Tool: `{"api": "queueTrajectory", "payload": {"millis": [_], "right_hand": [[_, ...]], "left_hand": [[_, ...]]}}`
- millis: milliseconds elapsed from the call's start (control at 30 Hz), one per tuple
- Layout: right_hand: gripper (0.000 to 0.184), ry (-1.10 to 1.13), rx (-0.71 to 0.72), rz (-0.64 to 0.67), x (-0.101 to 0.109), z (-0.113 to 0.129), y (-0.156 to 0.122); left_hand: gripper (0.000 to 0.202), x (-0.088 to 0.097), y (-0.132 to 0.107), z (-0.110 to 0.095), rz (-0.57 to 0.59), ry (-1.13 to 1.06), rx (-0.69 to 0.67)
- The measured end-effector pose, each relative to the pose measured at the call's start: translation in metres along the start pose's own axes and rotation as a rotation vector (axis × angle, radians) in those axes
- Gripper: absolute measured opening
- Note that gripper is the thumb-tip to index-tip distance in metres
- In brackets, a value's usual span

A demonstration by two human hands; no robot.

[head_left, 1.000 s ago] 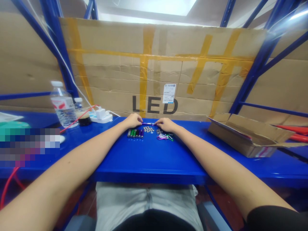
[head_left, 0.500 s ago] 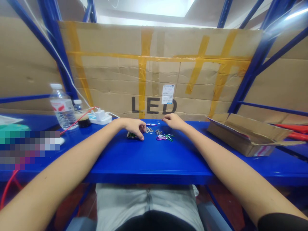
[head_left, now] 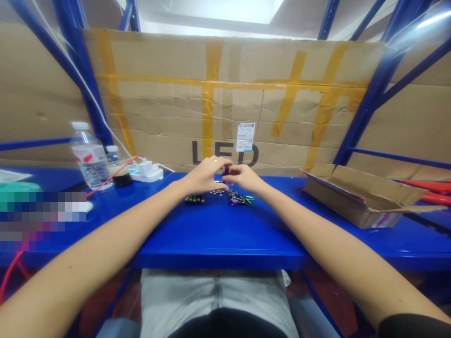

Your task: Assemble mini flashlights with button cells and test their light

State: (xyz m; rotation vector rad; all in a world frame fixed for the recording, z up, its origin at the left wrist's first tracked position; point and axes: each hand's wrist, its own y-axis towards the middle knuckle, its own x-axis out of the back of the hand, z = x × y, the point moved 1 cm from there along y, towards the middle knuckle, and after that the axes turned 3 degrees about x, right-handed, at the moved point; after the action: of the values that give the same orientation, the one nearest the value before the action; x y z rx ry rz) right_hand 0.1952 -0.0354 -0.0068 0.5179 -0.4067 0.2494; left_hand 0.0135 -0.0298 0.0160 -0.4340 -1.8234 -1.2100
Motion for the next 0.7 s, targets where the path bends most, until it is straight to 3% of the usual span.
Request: {"api": "queueTrajectory", "payload": {"millis": [33,100,167,267,367,533,700], "right_hand": [[0.013,-0.012,-0.01,-0.018,-0.001,-0.001,0.0],[0.01,-0.057,-0.036,-0.037,0.0,-0.003,0.0],[0.01,-0.095,-0.063,-0.047,0.001,-0.003,0.0],[0.016,-0.108,-0.083,-0.034,0.0,-0.002,-0.001],[0.015,-0.121,-0.062,-0.001,-0.004,-0.001,-0.001],[0.008,-0.242,0.016,0.044,-0.011,0.0,-0.003],[0.012,-0.272,0.027,0.071,-0.013,0.0,-0.004]], "left_hand": [[0.067,0.0,0.0,0.001,-0.022,-0.021,0.022],[0.05,0.0,0.0,0.01,-0.047,-0.034,0.096],[0.026,-0.003,-0.002,0.025,0.02,0.031,0.19],[0.023,-0.011,-0.007,0.051,0.179,0.16,0.314],[0.021,-0.022,-0.012,0.068,0.262,0.135,0.404],[0.023,-0.035,-0.012,0.075,0.283,0.083,0.501],[0.019,-0.036,-0.01,0.079,0.266,0.06,0.511]]}}
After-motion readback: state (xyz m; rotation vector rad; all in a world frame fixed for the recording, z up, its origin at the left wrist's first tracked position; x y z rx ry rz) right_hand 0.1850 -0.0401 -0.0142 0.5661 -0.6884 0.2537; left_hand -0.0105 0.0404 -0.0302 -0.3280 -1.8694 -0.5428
